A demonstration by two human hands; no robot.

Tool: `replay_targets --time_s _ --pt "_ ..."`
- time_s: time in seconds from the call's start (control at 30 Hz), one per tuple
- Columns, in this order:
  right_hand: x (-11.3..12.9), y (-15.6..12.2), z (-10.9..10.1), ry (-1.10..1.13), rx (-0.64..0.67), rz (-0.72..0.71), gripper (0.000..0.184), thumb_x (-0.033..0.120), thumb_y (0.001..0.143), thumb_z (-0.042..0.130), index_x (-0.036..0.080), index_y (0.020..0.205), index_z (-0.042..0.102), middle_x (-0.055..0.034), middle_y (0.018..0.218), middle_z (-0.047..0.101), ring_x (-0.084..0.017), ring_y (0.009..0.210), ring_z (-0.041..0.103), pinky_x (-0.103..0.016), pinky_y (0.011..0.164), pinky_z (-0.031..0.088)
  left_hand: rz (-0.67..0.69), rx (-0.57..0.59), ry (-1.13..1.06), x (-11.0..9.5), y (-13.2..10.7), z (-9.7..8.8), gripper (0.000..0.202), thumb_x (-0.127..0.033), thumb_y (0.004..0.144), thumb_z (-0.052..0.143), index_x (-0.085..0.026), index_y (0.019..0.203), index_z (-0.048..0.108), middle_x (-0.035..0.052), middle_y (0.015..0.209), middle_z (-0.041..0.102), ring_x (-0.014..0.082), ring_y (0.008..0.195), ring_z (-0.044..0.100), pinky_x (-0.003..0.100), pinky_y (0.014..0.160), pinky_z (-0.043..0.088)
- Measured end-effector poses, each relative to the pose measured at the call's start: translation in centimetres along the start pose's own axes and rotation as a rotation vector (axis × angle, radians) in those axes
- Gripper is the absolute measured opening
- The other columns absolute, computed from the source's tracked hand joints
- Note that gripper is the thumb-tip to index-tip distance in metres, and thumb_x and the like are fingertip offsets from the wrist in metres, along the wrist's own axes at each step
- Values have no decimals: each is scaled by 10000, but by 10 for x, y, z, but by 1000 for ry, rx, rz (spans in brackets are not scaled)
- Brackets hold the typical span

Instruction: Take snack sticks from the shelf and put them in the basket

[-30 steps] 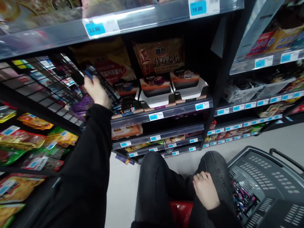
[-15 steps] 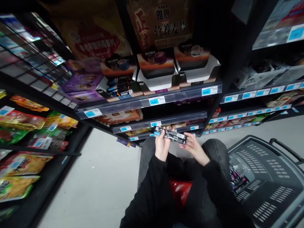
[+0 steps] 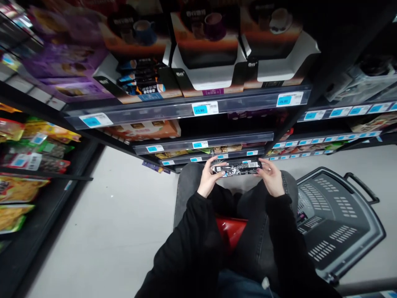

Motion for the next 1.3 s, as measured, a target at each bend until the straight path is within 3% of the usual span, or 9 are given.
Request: replay_targets --time_s 0.17,0.37,0.53,0.67,0.9,1.03,1.17,1.23,1.3 --pt "6 1 -16 -52 -63 22 416 270 610 776 186 1000 658 2 765 605 -107 660 571 -280 626 571 85 161 284 7 0 4 452 -188 573 793 -167 1001 647 103 1080 659 247 1086 579 351 932 459" --pt "7 2 -23 -79 -127 -9 402 285 597 781 166 969 684 -14 748 643 -123 640 578 -296 609 565 112 116 524 11 -4 8 334 -316 655 735 -174 956 725 71 941 706 216 820 663 339 777 537" --pt "6 3 -24 -106 -156 -40 391 296 579 788 166 938 703 -10 719 651 -126 610 581 -308 597 569 331 107 678 4 -6 9 268 -325 745 669 -166 953 728 80 956 706 202 889 661 312 846 509" --pt "4 4 -25 -135 -162 -55 374 309 582 785 170 921 708 -12 709 661 -130 601 590 -309 591 571 380 66 667 1 -6 10 219 -330 766 651 -172 890 738 68 912 714 187 857 668 299 837 510" --pt "5 4 -23 -273 -202 -103 320 393 601 753 155 804 689 -63 790 689 -164 568 608 -334 547 545 185 -36 561 7 -3 8 258 -346 696 701 -144 852 741 78 850 718 219 807 673 318 771 525" --pt "9 4 -21 -338 -215 -120 304 432 603 730 159 695 634 -37 655 642 -154 502 567 -312 506 498 138 49 508 10 -2 8 329 -366 699 698 -124 920 724 102 909 710 234 855 665 354 786 536" --pt "11 5 -17 -419 -166 -147 275 428 634 688 172 682 598 -10 623 579 -131 538 509 -275 534 456 264 188 622 7 -3 12 359 -370 713 695 -171 1011 703 111 1215 596 260 1057 603 407 864 523" --pt "9 6 -13 -465 -108 -157 253 417 666 658 175 683 586 -7 635 547 -124 559 477 -260 538 429 368 201 740 5 -5 15 363 -353 687 725 -188 1010 705 92 1205 606 247 1090 588 410 964 465" --pt "5 6 -7 -498 -34 -166 246 417 698 623 177 678 572 -19 690 529 -134 621 482 -255 563 426 402 187 810 6 -6 17 373 -351 686 731 -185 1019 702 80 1099 663 209 952 650 366 921 497"
Point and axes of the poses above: each hand's wrist, its own y-axis towards the middle knuckle, its own z-axis out of the palm, x = y × z, the point moved 2 cm from there along y, towards the middle knuckle
